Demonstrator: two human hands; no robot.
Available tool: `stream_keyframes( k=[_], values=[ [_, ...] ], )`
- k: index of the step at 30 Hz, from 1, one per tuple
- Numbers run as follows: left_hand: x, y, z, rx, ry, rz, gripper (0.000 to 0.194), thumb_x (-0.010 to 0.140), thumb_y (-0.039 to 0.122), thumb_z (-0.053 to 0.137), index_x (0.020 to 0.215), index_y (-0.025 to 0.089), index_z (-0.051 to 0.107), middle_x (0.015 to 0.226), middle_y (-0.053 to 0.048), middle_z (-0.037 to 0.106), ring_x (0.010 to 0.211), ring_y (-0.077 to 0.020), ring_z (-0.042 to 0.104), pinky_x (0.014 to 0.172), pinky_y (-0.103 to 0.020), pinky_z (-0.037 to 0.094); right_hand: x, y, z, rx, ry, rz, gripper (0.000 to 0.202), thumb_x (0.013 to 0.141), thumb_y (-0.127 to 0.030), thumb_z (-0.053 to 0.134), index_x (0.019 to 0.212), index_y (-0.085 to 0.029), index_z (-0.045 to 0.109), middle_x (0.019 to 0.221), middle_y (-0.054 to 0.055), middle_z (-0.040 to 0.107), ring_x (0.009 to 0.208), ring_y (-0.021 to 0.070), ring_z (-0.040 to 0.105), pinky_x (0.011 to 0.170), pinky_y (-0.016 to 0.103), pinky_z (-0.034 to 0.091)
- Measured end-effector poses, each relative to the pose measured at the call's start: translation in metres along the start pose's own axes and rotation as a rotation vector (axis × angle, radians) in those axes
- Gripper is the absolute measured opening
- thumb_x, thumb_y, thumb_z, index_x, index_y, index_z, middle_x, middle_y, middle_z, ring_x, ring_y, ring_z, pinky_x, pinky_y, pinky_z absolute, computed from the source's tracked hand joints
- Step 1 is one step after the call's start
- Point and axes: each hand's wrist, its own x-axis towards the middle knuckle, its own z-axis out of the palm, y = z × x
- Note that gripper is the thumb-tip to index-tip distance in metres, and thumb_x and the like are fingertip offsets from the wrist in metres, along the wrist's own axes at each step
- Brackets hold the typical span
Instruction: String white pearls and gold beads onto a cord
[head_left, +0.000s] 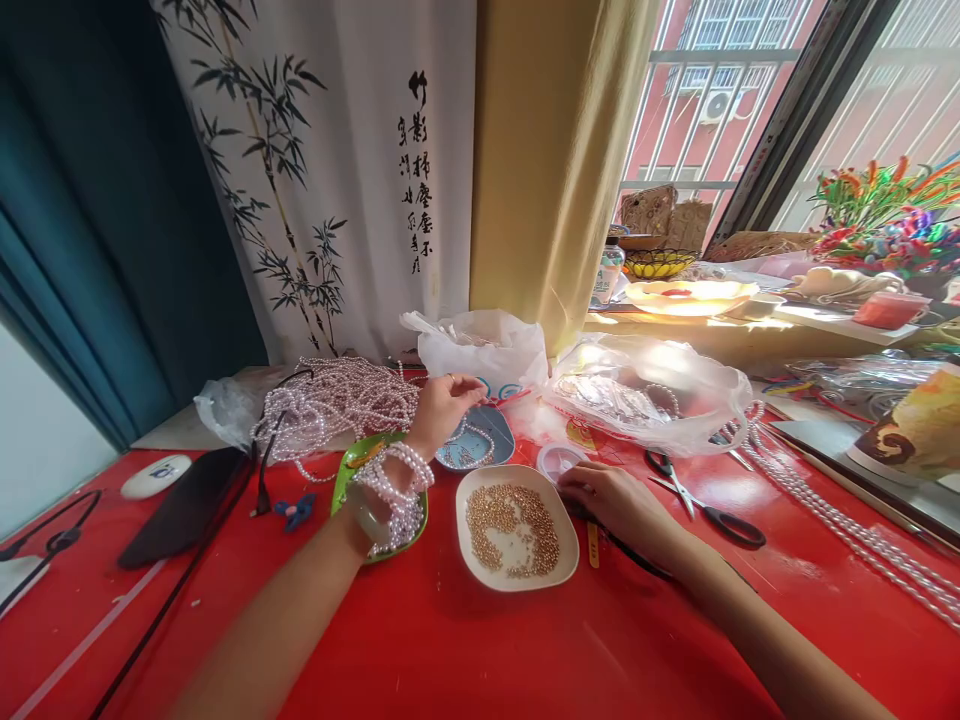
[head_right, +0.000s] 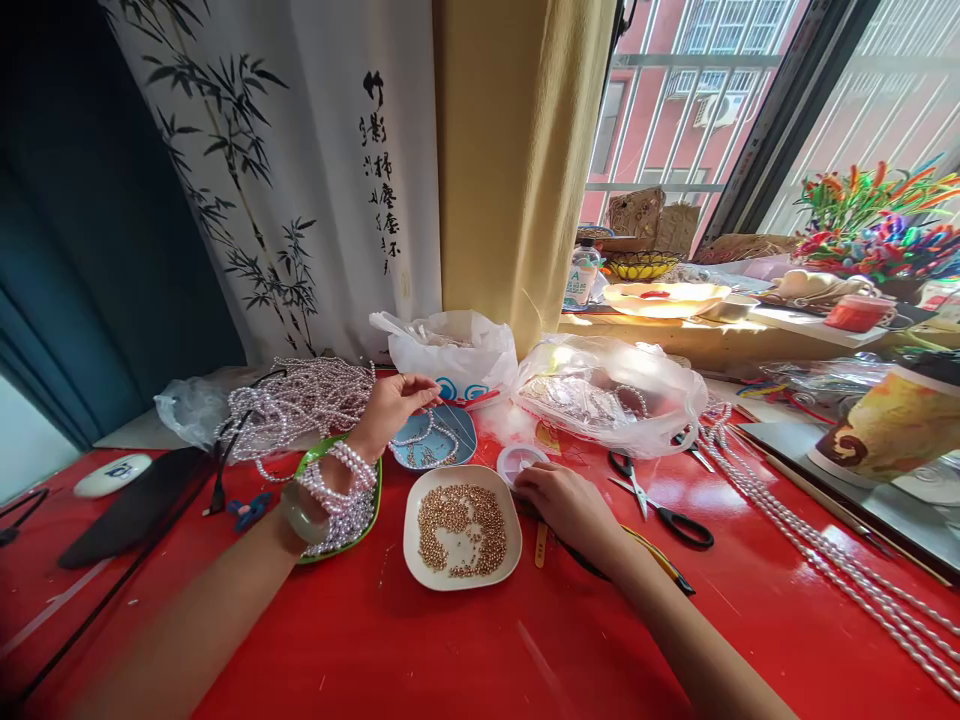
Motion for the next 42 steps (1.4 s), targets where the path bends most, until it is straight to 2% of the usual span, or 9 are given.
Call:
stream_keyframes(
  k=[6, 11, 15, 18, 25, 29, 33, 39, 42],
  values=[
    [0.008, 0.008, -0.028, -0.244, 0.181, -0.171, 0.016, 0.061, 0.022, 0.061, 0.073, 0.013, 0.055, 0.046, 0.005, 0.048, 0.045, -0.0081, 0.051, 0.045, -0.019, 0.042, -0.002, 0.002, 0.003, -0.033, 0.014, -0.015, 0.027, 0.083, -0.029, 0.036, 0.084, -0.023, 0.062, 0.086, 0.003, 0.063, 0.077, 0.0171, 0.058, 0.066, 0.026, 0.041],
    [0.012, 0.014, -0.040, -0.669, 0.165, -0.264, 0.010, 0.065, 0.004, 0.048, 0.069, 0.013, 0.051, 0.038, 0.008, 0.033, 0.035, -0.0036, 0.037, 0.041, -0.015, 0.037, -0.003, 0.008, 0.003, 0.031, 0.020, -0.075, 0.028, 0.084, -0.029, 0.036, 0.086, -0.021, 0.063, 0.087, 0.006, 0.063, 0.077, 0.0170, 0.057, 0.069, 0.026, 0.042],
    [0.012, 0.017, -0.040, -0.763, 0.150, -0.176, 0.013, 0.070, 0.004, 0.045, 0.075, 0.014, 0.051, 0.050, 0.004, 0.048, 0.035, -0.0021, 0.033, 0.040, -0.015, 0.036, -0.001, 0.022, 0.006, 0.022, 0.030, -0.127, 0.028, 0.085, -0.028, 0.036, 0.089, -0.021, 0.063, 0.088, 0.006, 0.063, 0.079, 0.0169, 0.058, 0.070, 0.027, 0.043],
    [0.011, 0.018, -0.038, -0.709, 0.102, -0.071, 0.012, 0.073, 0.009, 0.047, 0.082, 0.016, 0.051, 0.077, -0.004, 0.062, 0.037, -0.0012, 0.033, 0.042, -0.016, 0.038, 0.006, 0.042, 0.009, -0.028, 0.067, -0.160, 0.029, 0.085, -0.026, 0.036, 0.091, -0.019, 0.064, 0.090, 0.007, 0.064, 0.082, 0.0180, 0.058, 0.073, 0.028, 0.043],
    [0.002, 0.016, -0.015, -0.547, -0.036, 0.013, 0.028, 0.068, 0.012, 0.055, 0.094, 0.022, 0.051, 0.108, -0.004, 0.057, 0.039, -0.0001, 0.032, 0.049, -0.020, 0.045, 0.024, 0.080, 0.006, -0.084, 0.161, -0.062, 0.025, 0.081, -0.024, 0.043, 0.091, -0.019, 0.066, 0.087, 0.007, 0.067, 0.078, 0.0197, 0.062, 0.069, 0.028, 0.046],
    [0.002, 0.023, -0.010, -0.479, -0.039, 0.091, 0.028, 0.067, 0.016, 0.056, 0.094, 0.020, 0.055, 0.083, -0.001, 0.063, 0.041, -0.0027, 0.038, 0.055, -0.023, 0.046, 0.027, 0.098, 0.006, -0.059, 0.229, 0.045, 0.026, 0.079, -0.020, 0.044, 0.094, -0.021, 0.066, 0.093, 0.005, 0.067, 0.085, 0.0208, 0.061, 0.075, 0.030, 0.045],
    [0.006, 0.029, -0.021, -0.322, 0.073, 0.197, 0.016, 0.071, 0.024, 0.050, 0.076, 0.015, 0.061, 0.046, 0.002, 0.050, 0.053, -0.0101, 0.051, 0.063, -0.024, 0.045, 0.029, 0.113, 0.008, -0.048, 0.262, 0.102, 0.028, 0.079, -0.018, 0.042, 0.093, -0.020, 0.066, 0.096, 0.006, 0.066, 0.088, 0.0214, 0.060, 0.079, 0.032, 0.044],
    [0.005, 0.025, -0.036, 0.243, 0.136, 0.201, 0.024, 0.071, 0.033, 0.051, 0.057, 0.016, 0.062, 0.040, 0.002, 0.044, 0.044, -0.0094, 0.042, 0.051, -0.023, 0.037, 0.028, 0.119, 0.005, 0.037, 0.211, 0.052, 0.032, 0.080, -0.028, 0.044, 0.107, -0.021, 0.059, 0.107, 0.005, 0.061, 0.095, 0.0213, 0.057, 0.082, 0.033, 0.043],
    [0.008, 0.022, -0.049, 0.311, 0.210, 0.185, 0.027, 0.069, 0.034, 0.054, 0.050, 0.016, 0.058, 0.039, 0.003, 0.041, 0.040, -0.0078, 0.036, 0.044, -0.023, 0.030, 0.027, 0.123, 0.004, 0.123, 0.165, 0.030, 0.036, 0.075, -0.027, 0.051, 0.110, -0.022, 0.056, 0.111, 0.004, 0.059, 0.100, 0.0217, 0.055, 0.086, 0.035, 0.041]
  ],
)
